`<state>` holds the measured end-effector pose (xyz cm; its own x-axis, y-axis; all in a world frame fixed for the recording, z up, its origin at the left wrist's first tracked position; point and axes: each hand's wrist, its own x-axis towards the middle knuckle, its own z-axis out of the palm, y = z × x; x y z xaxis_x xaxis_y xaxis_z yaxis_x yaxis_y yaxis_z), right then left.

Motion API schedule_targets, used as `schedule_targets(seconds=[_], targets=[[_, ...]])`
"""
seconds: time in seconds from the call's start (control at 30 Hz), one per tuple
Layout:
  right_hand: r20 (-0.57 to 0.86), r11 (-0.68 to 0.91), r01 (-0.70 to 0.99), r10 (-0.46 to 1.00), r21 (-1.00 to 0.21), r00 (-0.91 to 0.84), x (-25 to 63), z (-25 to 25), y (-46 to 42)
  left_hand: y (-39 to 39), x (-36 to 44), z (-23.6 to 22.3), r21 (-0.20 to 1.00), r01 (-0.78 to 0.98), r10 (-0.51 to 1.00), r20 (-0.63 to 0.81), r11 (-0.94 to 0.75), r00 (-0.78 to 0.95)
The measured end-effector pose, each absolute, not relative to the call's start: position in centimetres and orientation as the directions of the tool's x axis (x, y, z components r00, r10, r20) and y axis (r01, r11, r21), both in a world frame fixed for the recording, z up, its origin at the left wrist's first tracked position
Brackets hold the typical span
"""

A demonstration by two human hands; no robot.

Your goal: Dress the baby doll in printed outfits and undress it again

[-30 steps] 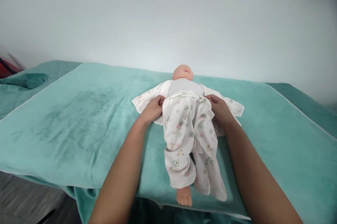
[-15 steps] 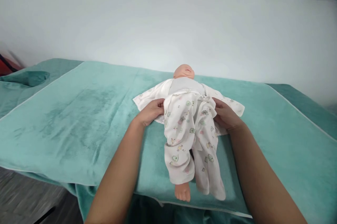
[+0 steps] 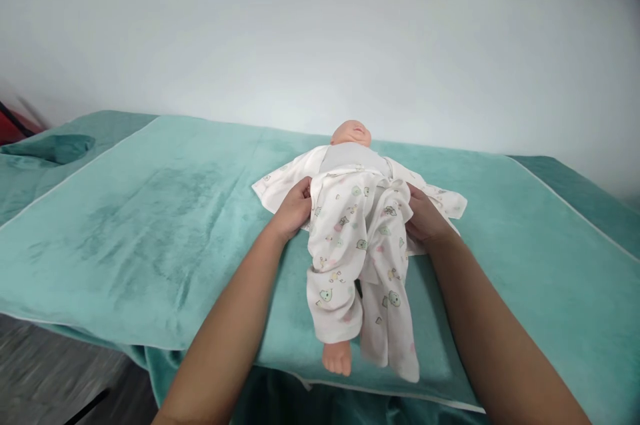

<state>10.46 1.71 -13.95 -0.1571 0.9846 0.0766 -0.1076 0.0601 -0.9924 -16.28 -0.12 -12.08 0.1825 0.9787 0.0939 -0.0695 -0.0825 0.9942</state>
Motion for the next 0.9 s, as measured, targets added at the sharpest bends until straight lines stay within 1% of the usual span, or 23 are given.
schedule_targets(seconds=[0.1,0.23,0.3,0.37,0.47,0.6,0.7,0.77,0.9], targets=[[0.091,0.083,-0.084,0.991,-0.993,-0.100,9.6,-13.7,1.5,-0.2,-15.7,-12.2,0.996,-0.028,0.991,0.085,-0.083,0.101],[0.114,0.106,-0.074,0.987,-0.992,-0.110,9.1,-13.0,1.0,-0.4,-15.0,-11.8,0.994,0.018,0.994,0.104,-0.105,0.012],[0.096,0.082,-0.107,0.986,-0.991,-0.140,9.2,-12.8,0.9,-0.5,-14.8,-11.6,0.994,0.004,0.994,0.109,-0.109,0.011],[0.067,0.039,-0.150,0.981,-0.988,-0.184,9.6,-12.8,1.0,-0.6,-14.8,-11.6,0.993,-0.047,0.994,0.111,-0.110,0.023],[0.035,-0.006,-0.162,0.969,-0.987,-0.244,10.5,-13.1,1.3,-0.8,-14.9,-11.4,0.987,-0.115,0.993,0.117,-0.114,0.024],[0.010,-0.023,-0.117,0.963,-0.993,-0.270,11.0,-13.6,1.5,-1.1,-15.1,-10.8,0.989,-0.078,0.992,0.123,-0.122,-0.003],[0.011,-0.022,-0.120,0.964,-0.992,-0.267,10.8,-13.7,1.5,-1.1,-15.2,-10.5,0.992,-0.057,0.994,0.108,-0.109,-0.011],[0.010,-0.025,-0.127,0.962,-0.992,-0.272,10.5,-13.6,1.4,-1.1,-15.3,-10.4,0.995,-0.041,0.996,0.086,-0.087,-0.028],[-0.018,-0.040,-0.071,0.956,-0.997,-0.293,9.9,-13.4,1.2,-0.9,-15.4,-10.6,1.000,-0.008,0.997,0.019,-0.020,-0.077]])
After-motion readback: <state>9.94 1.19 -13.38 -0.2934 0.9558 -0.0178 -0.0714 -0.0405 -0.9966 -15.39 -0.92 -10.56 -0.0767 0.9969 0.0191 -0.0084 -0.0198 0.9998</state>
